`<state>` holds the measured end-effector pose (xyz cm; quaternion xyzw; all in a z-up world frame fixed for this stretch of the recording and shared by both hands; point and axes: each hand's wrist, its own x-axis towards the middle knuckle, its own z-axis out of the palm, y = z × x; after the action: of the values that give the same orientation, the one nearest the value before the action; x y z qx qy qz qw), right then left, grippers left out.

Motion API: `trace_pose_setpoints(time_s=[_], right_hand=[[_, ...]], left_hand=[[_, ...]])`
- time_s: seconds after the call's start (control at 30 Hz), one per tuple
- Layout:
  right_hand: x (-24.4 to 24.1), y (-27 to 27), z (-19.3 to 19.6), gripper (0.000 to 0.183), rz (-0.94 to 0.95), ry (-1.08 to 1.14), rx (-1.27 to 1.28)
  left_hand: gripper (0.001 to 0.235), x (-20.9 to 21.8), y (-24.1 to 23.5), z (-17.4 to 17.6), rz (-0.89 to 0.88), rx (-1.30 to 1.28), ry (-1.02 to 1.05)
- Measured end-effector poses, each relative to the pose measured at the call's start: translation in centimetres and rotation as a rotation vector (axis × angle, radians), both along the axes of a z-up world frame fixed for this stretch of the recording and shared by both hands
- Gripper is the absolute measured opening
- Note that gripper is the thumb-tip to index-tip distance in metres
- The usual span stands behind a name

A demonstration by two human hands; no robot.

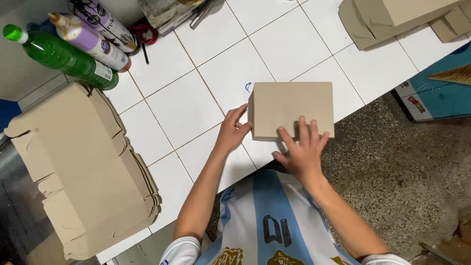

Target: The person assembles flat cardboard boxes on a tiled countertop. They fold the side flaps, tuck the tabs into slots, and close the lids to form rectangular boxes. The person repeats this process for several boxes, stacking the finished ones on the right side of the counter.

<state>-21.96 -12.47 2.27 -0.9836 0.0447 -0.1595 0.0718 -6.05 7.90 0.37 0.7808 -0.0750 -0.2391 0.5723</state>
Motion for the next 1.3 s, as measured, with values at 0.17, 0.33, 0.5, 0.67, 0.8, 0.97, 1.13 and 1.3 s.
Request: trace_pose_setpoints(time_s=[0.17,0.33,0.5,0.67,0.8,0.97,1.13,1.3], right_hand=[[3.4,1.9,-0.4,0.095,0.138,-0.030,-0.148],[5.5,1.1,-0.4,0.071,0.222,-0.044,-0.146],[6.3,1.2,1.2,0.063,0.340,-0.234,-0.175],[6.3,2.1,0.9,0.059,0.375,-0.251,-0.250],[7.0,1.6,0.2,0.023,0.424,-0.233,-0.263],[7.2,1.5,3.8,0.040,0.455,-0.238,-0.187],[8.1,0.1,5.3,0.043,0.392,-0.272,-0.160],[8.2,0.0,5.0,0.058,0.355,-0.267,-0.115]], left_hand=[[0.055,-0.6,-0.3,-0.2,-0.062,-0.011,-0.038],[0.049,-0.9,-0.3,1.2,-0.151,0.077,-0.106],[0.047,-1.0,-0.3,2.2,-0.253,0.161,-0.208],[0.052,-1.6,-0.6,1.0,-0.274,0.220,-0.258],[0.052,-1.9,-0.7,2.5,-0.344,0.277,-0.346],[0.064,-3.7,-1.4,-2.1,-0.356,0.340,-0.574],[0.063,-4.9,-2.3,0.3,-0.218,0.330,-0.597],[0.078,-5.6,-3.2,-2.5,-0.120,0.176,-0.538]])
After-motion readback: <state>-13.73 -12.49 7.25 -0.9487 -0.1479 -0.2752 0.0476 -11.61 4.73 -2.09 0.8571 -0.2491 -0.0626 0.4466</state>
